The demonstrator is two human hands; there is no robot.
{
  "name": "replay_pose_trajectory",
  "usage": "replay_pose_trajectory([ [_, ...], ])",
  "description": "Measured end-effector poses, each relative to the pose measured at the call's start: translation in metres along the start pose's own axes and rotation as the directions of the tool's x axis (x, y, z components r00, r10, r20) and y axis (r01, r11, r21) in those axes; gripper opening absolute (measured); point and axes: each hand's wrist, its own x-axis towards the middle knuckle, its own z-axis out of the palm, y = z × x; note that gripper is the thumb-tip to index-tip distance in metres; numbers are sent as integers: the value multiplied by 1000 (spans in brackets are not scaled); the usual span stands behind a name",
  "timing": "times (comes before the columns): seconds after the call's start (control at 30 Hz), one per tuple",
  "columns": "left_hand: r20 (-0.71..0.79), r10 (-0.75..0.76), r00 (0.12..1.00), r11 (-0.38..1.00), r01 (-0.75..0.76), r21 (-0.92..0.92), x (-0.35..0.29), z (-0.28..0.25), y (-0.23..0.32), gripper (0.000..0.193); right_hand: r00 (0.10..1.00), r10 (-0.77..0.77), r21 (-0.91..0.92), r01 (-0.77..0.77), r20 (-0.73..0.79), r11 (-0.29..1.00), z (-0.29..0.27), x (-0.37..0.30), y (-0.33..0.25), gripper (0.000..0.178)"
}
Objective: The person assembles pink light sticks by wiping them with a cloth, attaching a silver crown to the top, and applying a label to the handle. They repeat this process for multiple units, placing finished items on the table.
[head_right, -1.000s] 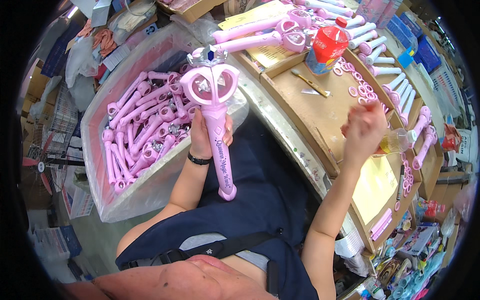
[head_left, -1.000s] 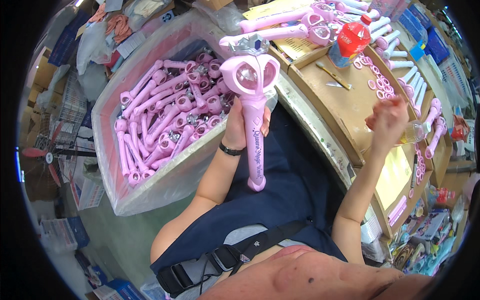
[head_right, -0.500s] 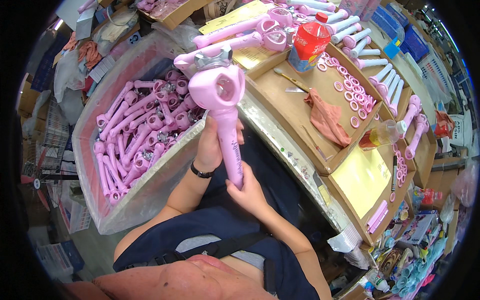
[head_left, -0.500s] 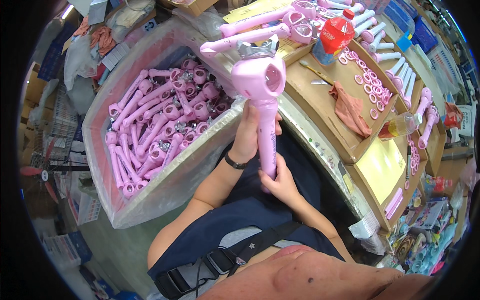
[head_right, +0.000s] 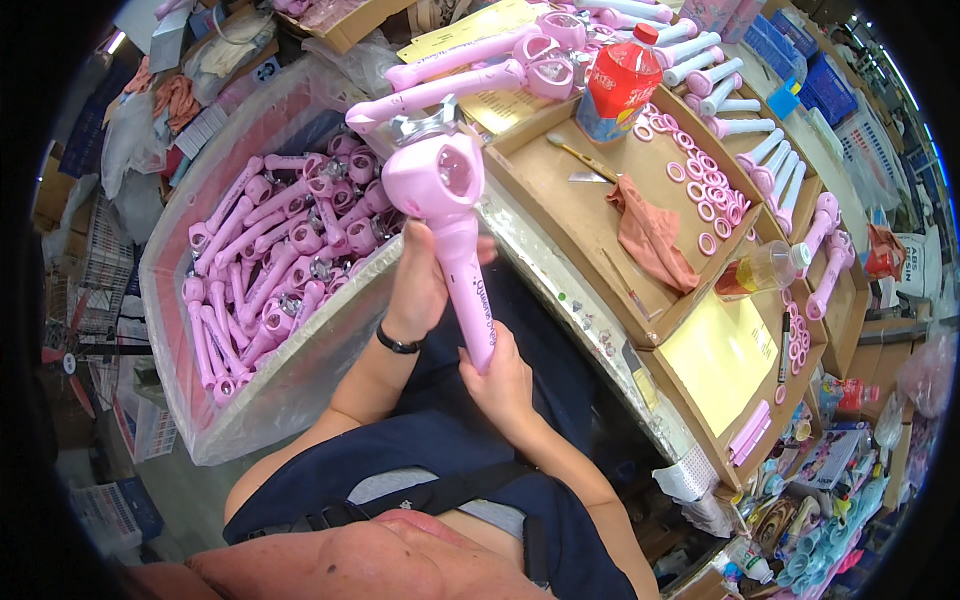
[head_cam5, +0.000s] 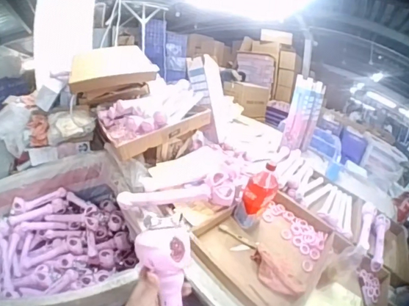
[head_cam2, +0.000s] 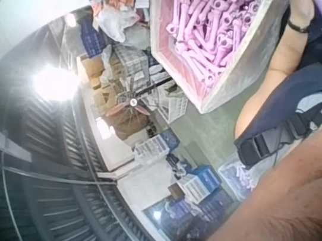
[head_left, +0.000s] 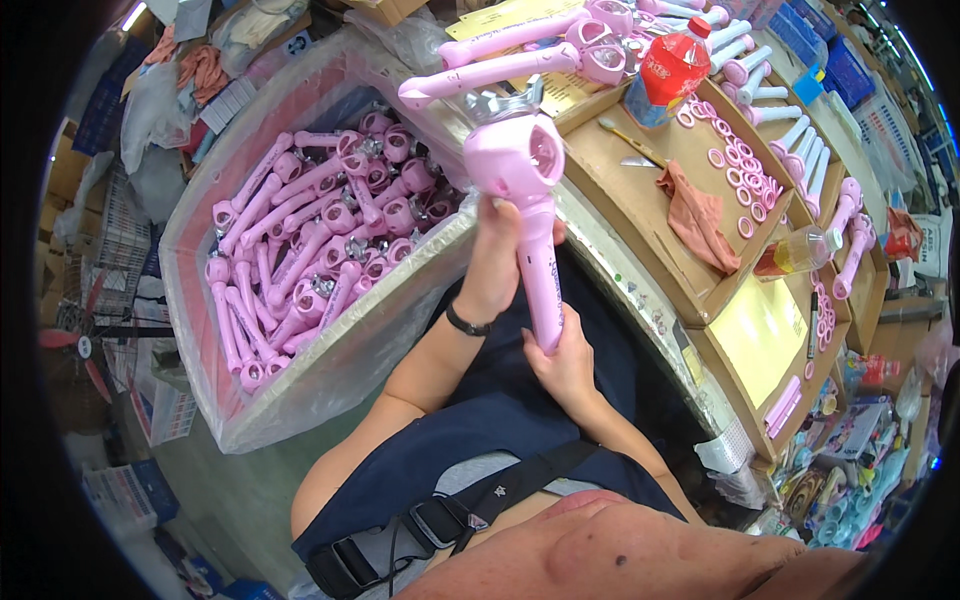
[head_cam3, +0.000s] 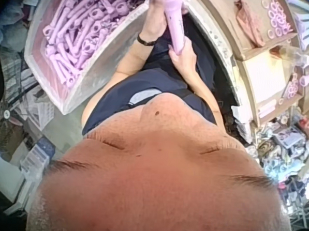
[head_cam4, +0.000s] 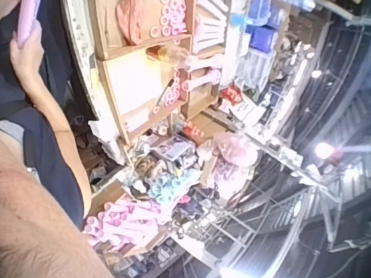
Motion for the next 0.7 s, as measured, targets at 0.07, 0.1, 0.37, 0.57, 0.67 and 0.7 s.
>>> replay_pose_trajectory([
  [0.07,-135,107,985,994,-106,9,11,-4,2,56,1000,-10,-28,10,-2,1000,2,-1,5,52],
  [0.1,-130,100,986,995,-98,21,16,-7,3,63,1000,-5,-48,5,-10,999,3,-1,7,52],
  [0.37,164,-114,980,971,145,-193,0,-13,-1,55,889,-36,595,-275,457,755,-18,3,25,48],
  [0.57,287,-305,908,921,358,-155,-20,-7,-10,56,683,-340,762,-589,647,268,-19,13,34,43],
  [0.67,177,-313,933,940,331,-84,-19,-6,-15,52,721,-163,723,-595,673,352,-13,15,33,43],
  [0.7,136,-303,943,946,314,-73,-20,-6,-17,51,736,-46,670,-586,675,455,-11,15,33,42],
])
